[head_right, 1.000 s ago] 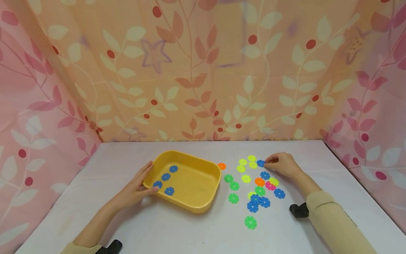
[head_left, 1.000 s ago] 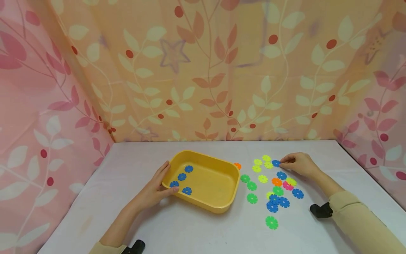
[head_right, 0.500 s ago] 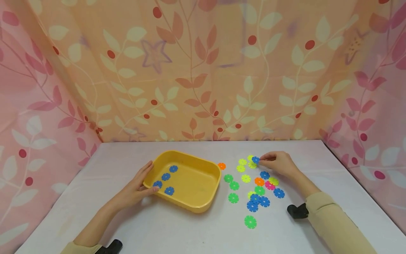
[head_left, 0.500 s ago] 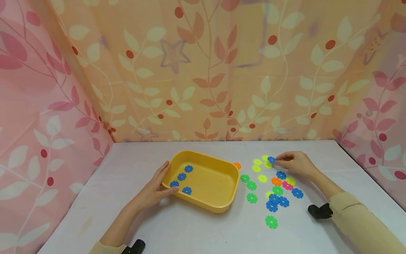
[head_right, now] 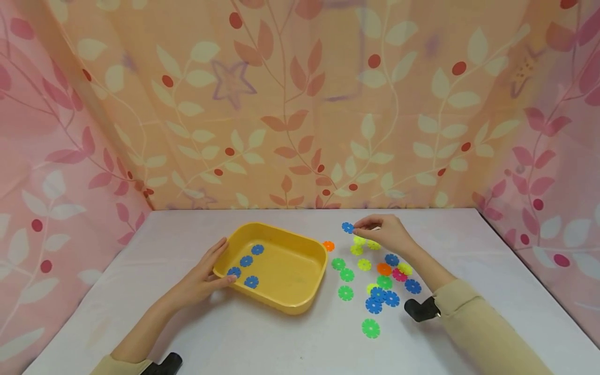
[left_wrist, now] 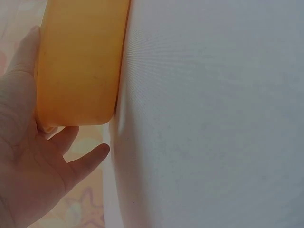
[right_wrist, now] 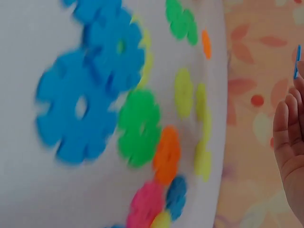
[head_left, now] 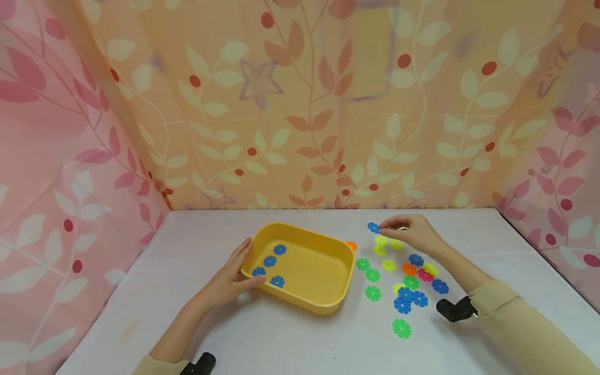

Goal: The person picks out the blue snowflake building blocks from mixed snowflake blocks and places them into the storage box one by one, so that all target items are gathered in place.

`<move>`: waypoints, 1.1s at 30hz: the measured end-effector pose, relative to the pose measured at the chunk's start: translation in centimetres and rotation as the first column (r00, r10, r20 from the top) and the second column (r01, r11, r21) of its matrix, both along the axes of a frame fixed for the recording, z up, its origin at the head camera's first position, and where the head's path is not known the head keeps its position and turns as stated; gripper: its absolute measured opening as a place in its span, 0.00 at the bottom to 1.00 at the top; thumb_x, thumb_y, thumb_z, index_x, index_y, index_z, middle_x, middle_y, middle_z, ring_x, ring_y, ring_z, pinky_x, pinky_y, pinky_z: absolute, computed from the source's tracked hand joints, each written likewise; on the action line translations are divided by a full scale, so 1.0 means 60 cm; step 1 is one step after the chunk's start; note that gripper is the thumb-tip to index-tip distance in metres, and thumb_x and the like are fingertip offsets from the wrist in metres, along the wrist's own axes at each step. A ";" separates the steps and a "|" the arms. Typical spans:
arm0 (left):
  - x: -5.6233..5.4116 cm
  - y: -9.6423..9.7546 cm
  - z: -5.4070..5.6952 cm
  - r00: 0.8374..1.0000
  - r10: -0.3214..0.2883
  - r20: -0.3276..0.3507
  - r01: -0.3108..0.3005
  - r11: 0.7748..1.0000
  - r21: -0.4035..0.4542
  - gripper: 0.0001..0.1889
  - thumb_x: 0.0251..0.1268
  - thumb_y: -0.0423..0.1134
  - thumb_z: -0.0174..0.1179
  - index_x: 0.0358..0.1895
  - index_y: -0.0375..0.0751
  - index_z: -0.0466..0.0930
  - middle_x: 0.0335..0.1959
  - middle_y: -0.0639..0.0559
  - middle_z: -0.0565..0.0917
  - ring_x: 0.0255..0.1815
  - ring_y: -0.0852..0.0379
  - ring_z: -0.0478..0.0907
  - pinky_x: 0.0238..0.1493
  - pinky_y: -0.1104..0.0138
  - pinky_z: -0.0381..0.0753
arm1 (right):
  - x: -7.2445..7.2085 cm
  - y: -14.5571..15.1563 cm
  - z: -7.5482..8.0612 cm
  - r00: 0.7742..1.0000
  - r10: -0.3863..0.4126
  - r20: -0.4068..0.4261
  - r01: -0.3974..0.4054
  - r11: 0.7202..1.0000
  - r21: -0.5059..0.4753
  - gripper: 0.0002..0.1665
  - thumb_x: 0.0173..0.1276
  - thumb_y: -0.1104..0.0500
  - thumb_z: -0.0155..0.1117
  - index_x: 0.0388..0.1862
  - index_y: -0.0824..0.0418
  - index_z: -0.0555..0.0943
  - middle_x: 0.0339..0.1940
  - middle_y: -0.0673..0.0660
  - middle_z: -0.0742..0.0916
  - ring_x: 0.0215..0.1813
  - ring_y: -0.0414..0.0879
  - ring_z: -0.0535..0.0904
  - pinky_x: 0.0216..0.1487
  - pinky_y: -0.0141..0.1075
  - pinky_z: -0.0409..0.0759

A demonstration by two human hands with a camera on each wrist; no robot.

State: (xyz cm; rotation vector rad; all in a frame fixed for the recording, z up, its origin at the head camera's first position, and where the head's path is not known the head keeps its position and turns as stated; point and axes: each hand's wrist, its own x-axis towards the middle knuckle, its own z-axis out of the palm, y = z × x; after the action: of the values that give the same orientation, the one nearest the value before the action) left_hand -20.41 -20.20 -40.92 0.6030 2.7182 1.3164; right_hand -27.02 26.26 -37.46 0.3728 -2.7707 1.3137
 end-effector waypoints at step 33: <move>0.001 -0.001 0.001 1.000 -0.007 -0.013 0.006 1.000 -0.009 0.52 0.61 0.57 0.65 0.79 0.41 0.44 0.80 0.51 0.40 0.78 0.44 0.40 0.71 0.44 0.52 | -0.004 -0.292 -0.012 0.885 0.465 -0.002 -0.465 0.885 -0.023 0.07 0.58 0.54 0.75 0.35 0.54 0.89 0.28 0.45 0.87 0.34 0.41 0.81 0.40 0.31 0.81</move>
State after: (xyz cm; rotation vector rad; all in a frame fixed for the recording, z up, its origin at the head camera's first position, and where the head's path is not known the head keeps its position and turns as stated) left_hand -20.35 -20.28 -40.85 0.6216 2.7287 1.3034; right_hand -27.25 8.71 -38.18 1.0937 -2.7654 1.4193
